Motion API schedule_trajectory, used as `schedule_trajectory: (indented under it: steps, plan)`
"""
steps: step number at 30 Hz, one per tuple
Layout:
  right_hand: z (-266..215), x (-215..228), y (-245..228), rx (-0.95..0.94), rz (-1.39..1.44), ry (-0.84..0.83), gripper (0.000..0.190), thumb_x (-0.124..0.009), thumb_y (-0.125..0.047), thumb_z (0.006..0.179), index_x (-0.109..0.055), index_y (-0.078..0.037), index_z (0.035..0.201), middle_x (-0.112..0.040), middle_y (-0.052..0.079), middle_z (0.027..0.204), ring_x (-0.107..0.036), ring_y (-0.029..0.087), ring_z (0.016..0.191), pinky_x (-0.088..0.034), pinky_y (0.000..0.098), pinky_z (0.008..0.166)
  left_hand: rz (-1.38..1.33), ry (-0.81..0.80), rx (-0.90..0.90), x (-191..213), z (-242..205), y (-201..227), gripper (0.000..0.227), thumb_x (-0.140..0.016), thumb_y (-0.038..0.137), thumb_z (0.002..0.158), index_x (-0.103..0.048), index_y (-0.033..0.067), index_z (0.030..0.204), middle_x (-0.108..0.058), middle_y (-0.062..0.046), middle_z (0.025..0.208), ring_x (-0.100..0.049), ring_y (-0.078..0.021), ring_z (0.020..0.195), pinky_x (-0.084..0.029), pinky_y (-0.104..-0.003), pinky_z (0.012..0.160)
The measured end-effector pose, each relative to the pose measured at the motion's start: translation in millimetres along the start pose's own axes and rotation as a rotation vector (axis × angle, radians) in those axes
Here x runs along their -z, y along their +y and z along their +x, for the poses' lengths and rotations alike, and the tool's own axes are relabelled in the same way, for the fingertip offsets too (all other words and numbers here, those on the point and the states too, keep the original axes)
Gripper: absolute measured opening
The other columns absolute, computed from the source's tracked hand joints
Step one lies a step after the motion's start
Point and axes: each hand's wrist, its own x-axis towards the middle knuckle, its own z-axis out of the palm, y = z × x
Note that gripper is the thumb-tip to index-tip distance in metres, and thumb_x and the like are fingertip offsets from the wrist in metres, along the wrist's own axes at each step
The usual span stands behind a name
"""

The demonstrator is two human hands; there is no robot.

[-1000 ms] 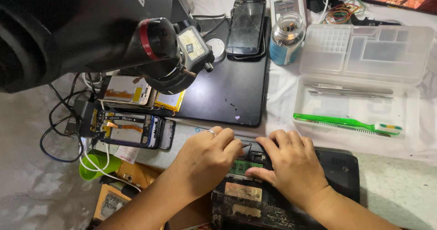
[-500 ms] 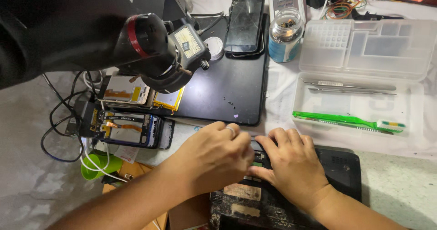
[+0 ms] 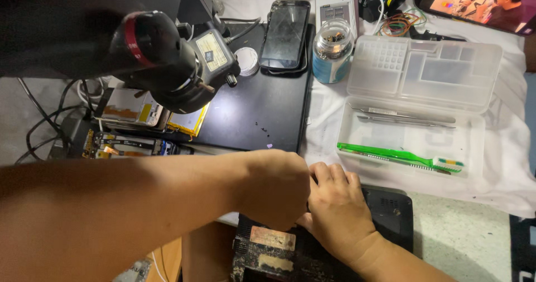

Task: The person uses a screwdriver to remove screws from the back panel of a laptop, then uses tweezers to adjust internal components. They continue to unscrew and manipulate parts within the laptop chassis.

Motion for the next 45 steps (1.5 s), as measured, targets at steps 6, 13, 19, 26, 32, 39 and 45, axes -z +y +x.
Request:
schedule_trajectory:
  steps: [6, 13, 19, 26, 32, 39, 45]
  plan:
    - [2, 2, 0, 0.001, 0.045, 0.052, 0.075, -0.088, -0.036, 0.056, -0.065, -0.013, 0.123, -0.055, 0.007, 0.110, -0.052, 0.031, 0.107, -0.040, 0.0456, 0.087, -0.014, -0.060, 0.024, 1, -12, -2, 0.023, -0.067, 0.027, 0.078, -0.073, 0.0182, 0.058, -0.070, 0.001, 0.064, -0.065, -0.0248, 0.058, -0.048, -0.041, 0.046]
    - [4, -1, 0, -0.005, 0.011, 0.033, 0.068, -0.086, -0.040, 0.059, -0.064, -0.012, 0.118, -0.057, 0.007, 0.114, -0.052, 0.030, 0.109, -0.041, 0.0455, 0.088, -0.102, 0.077, 0.272, 1, -11, 4, 0.032, -0.067, 0.038, 0.085, -0.073, 0.0178, 0.061, -0.068, -0.002, 0.064, -0.069, -0.0250, 0.056, -0.049, -0.040, 0.046]
    - [4, 0, -1, 0.003, -0.047, 0.039, 0.061, -0.082, -0.036, 0.061, -0.065, -0.014, 0.115, -0.058, 0.005, 0.111, -0.054, 0.029, 0.106, -0.042, 0.0443, 0.086, -0.110, 0.065, 0.369, 4, -12, 12, 0.017, -0.069, 0.027, 0.077, -0.073, 0.0190, 0.062, -0.070, -0.001, 0.067, -0.071, -0.0255, 0.062, -0.051, -0.040, 0.048]
    - [4, -1, -1, 0.014, 0.008, 0.079, 0.063, -0.081, -0.050, 0.064, -0.066, -0.012, 0.112, -0.057, 0.007, 0.105, -0.053, 0.029, 0.100, -0.042, 0.0453, 0.084, -0.238, 0.102, 0.537, 2, -13, 18, 0.015, -0.070, 0.024, 0.077, -0.075, 0.0162, 0.065, -0.072, -0.006, 0.073, -0.073, -0.0285, 0.066, -0.056, -0.042, 0.052]
    - [5, -3, 1, 0.017, -0.037, 0.059, 0.064, -0.080, -0.053, 0.066, -0.066, -0.010, 0.112, -0.058, 0.007, 0.105, -0.053, 0.029, 0.098, -0.043, 0.0451, 0.083, -0.311, 0.175, 0.662, 1, -6, 25, 0.019, -0.073, 0.030, 0.075, -0.074, 0.0137, 0.065, -0.073, -0.008, 0.074, -0.073, -0.0292, 0.068, -0.056, -0.041, 0.053]
    - [2, -4, 0, -0.010, -0.063, 0.024, 0.064, -0.078, -0.055, 0.067, -0.066, -0.010, 0.111, -0.058, 0.006, 0.107, -0.053, 0.029, 0.100, -0.043, 0.0453, 0.084, -0.406, 0.147, 0.812, 12, -5, 26, 0.021, -0.075, 0.034, 0.076, -0.071, 0.0134, 0.076, -0.074, -0.009, 0.076, -0.075, -0.0278, 0.071, -0.058, -0.041, 0.059]
    - [1, -4, -2, -0.004, -0.032, 0.078, 0.062, -0.082, -0.048, 0.061, -0.068, -0.012, 0.110, -0.058, 0.006, 0.107, -0.054, 0.029, 0.100, -0.043, 0.0455, 0.083, -0.422, 0.103, 0.790, 7, -7, 26, 0.021, -0.073, 0.035, 0.081, -0.073, 0.0142, 0.080, -0.074, -0.009, 0.079, -0.075, -0.0291, 0.074, -0.059, -0.042, 0.063]
